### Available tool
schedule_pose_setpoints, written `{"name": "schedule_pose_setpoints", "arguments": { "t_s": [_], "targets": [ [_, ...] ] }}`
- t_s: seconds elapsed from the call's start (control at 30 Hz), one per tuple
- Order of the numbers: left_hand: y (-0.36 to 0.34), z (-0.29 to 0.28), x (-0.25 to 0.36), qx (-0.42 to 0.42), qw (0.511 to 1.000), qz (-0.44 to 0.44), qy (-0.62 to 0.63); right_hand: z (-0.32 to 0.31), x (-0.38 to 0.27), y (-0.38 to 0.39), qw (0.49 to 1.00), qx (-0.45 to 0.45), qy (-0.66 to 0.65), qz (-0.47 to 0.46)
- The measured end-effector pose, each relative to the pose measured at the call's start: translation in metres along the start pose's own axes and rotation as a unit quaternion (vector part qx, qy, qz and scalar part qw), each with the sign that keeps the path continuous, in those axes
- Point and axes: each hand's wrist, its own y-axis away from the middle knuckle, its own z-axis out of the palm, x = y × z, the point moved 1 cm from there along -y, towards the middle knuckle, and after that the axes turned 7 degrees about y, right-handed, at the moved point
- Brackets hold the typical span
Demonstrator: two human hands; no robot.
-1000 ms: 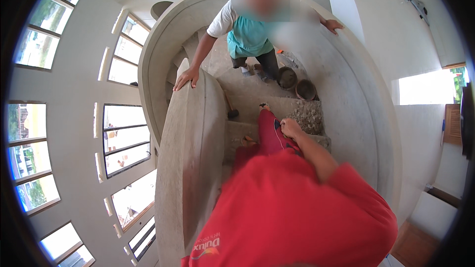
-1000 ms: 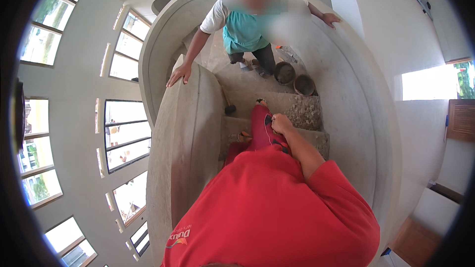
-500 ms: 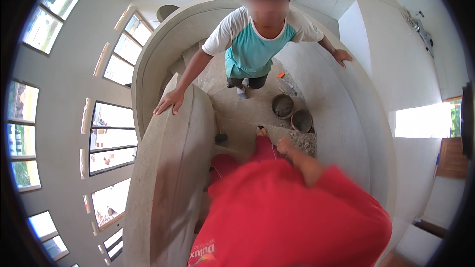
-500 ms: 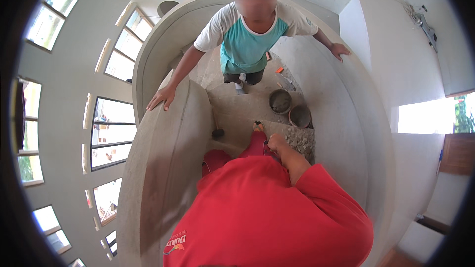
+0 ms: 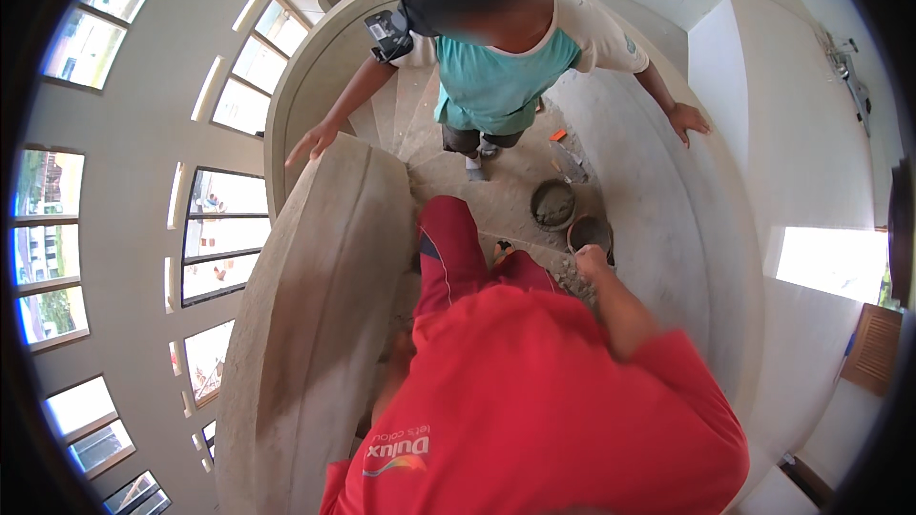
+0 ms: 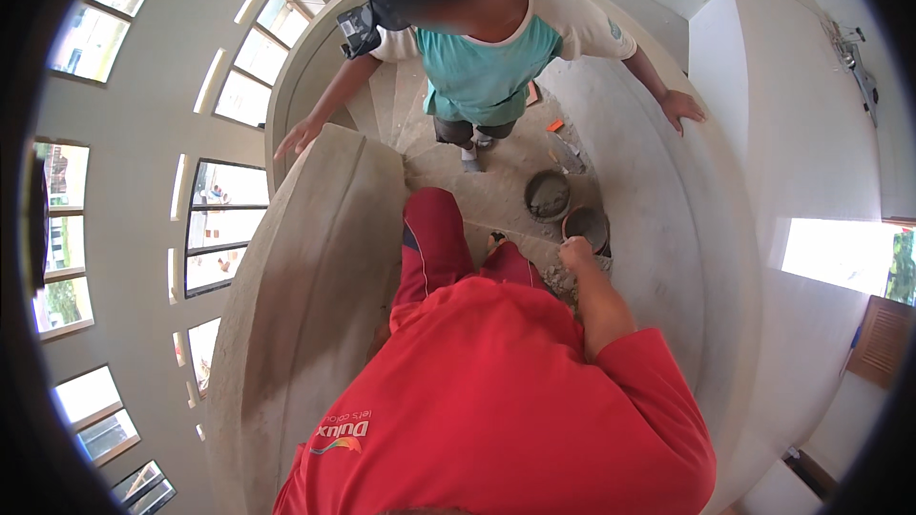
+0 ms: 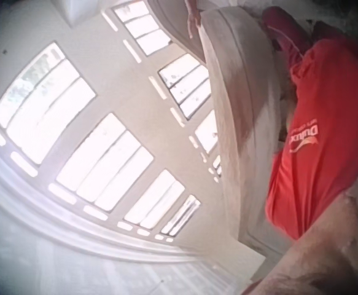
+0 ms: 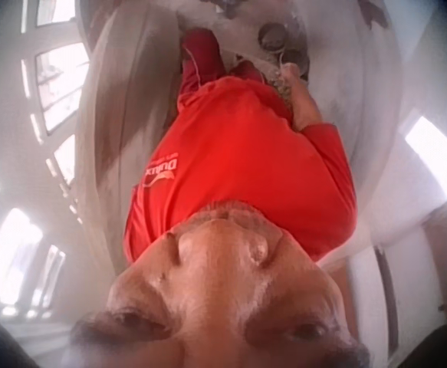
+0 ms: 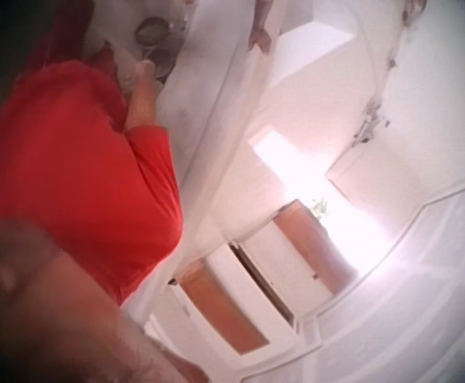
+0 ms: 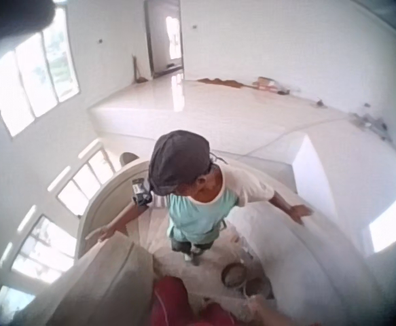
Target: The person uses a hammer and a chisel to chip away excess concrete from the edge of a spiral staircase step, then walks down the stairs while pointing at the underside of the upper steps.
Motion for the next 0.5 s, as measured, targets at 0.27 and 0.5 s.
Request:
{"name": "schedule_pose_setpoints", "arguments": {
  "t_s": [0.27, 0.5],
  "targets": [
    [0.014, 0.146, -0.042, -0.076, 0.997, -0.02, -0.015, 0.027, 0.027, -0.042, 0.989, 0.114, 0.04, -0.085],
    [-0.047, 0.233, -0.024, -0.119, 0.988, -0.054, -0.082, 0.037, 0.042, -0.153, 0.878, 0.002, 0.436, -0.195]
  ]
}}
